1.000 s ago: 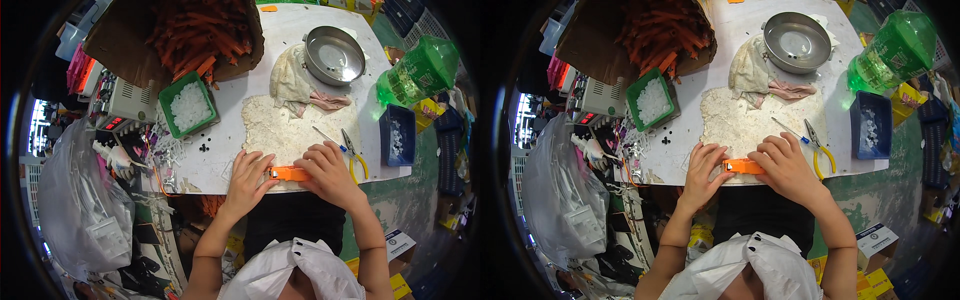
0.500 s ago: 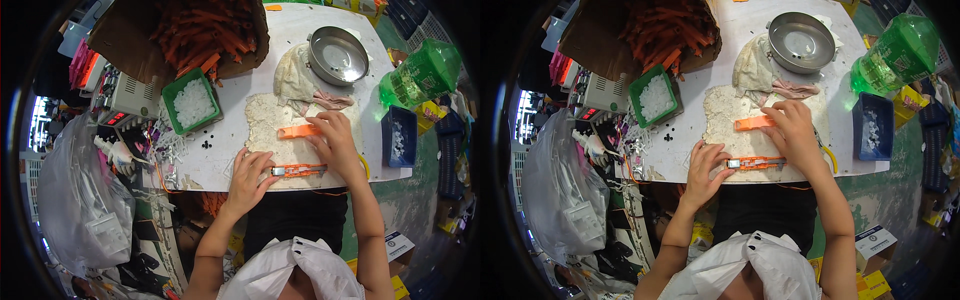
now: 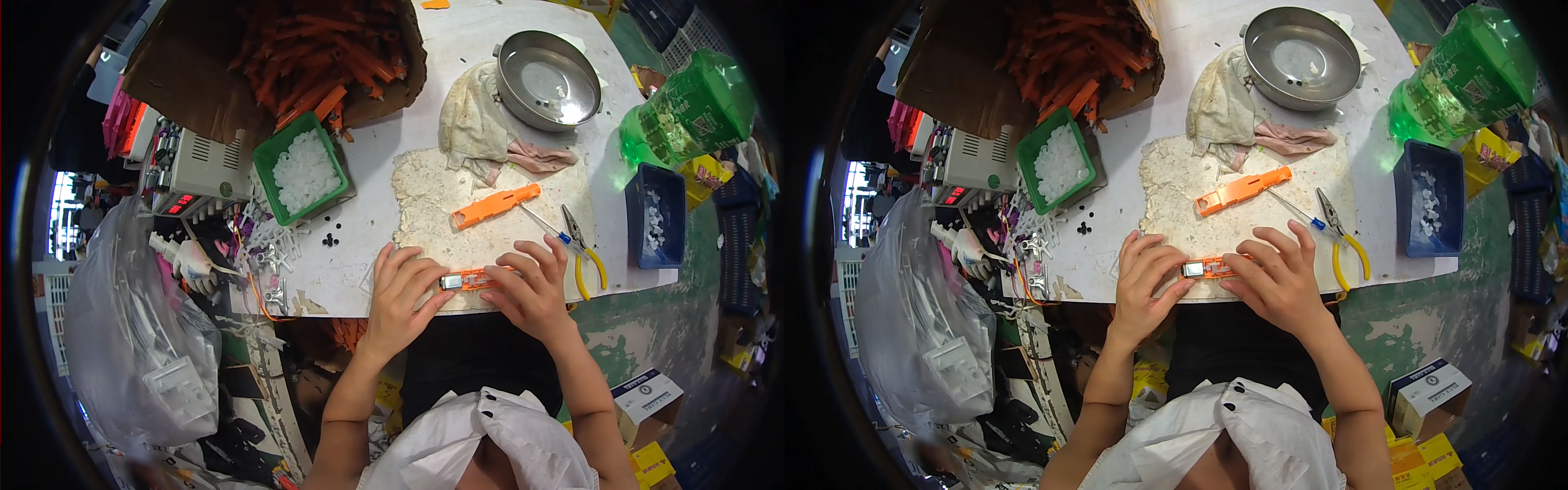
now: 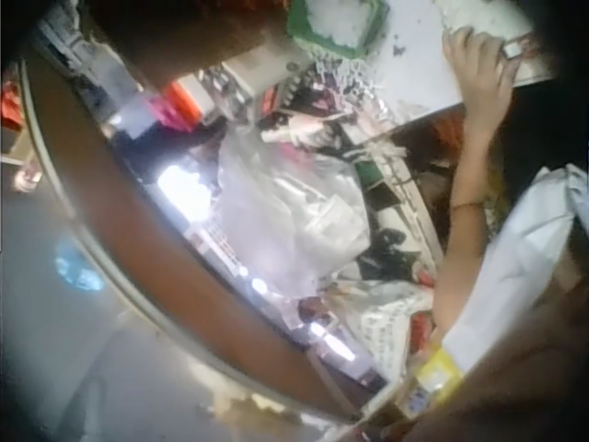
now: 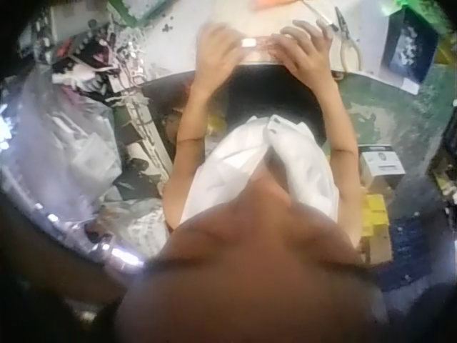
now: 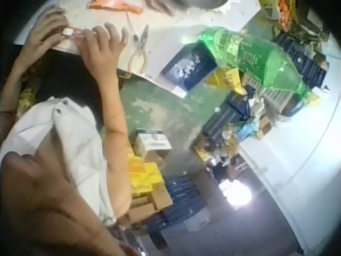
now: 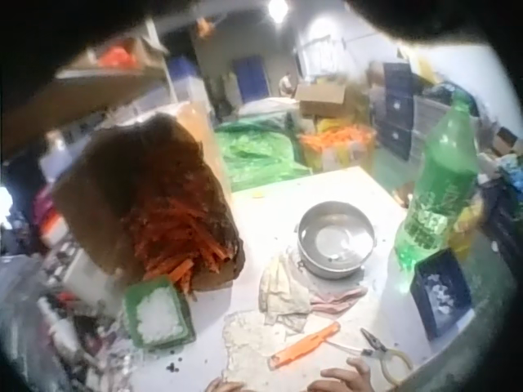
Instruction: The person assembles small electronic components at a cluttered workbench. They insert white plastic pieces into orange plastic housings, use a screwdriver to tighten screws, and use pliers to adjust wires. The person repeatedly picks up components from a green tray and a cardboard box, assembles them, and places the finished units on the table.
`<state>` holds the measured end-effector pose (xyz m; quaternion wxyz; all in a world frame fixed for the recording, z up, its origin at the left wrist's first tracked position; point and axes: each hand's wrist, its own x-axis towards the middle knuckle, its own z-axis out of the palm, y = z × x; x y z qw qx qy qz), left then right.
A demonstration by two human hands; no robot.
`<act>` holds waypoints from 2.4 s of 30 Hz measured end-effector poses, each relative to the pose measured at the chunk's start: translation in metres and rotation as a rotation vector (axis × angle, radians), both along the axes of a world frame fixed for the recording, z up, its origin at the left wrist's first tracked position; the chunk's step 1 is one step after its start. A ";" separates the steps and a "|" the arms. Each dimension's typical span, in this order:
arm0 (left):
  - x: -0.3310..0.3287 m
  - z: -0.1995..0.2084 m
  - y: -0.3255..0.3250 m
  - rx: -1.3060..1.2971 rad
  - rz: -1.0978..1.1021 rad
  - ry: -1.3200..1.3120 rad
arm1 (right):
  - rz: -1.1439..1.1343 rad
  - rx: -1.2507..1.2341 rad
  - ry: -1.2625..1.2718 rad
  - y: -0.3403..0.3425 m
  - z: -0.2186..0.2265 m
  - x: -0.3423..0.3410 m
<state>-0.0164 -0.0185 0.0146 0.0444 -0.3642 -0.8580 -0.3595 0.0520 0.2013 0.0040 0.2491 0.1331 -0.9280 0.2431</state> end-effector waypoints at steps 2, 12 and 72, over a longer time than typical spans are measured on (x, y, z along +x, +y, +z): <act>0.001 0.001 0.000 0.003 0.010 0.003 | -0.005 0.002 0.018 -0.002 -0.002 0.000; -0.001 0.005 0.002 0.011 0.018 0.005 | -0.073 -0.099 0.083 0.001 -0.006 0.002; 0.018 -0.018 0.018 -0.028 -0.049 0.217 | -0.042 -0.169 -0.167 0.005 0.008 0.001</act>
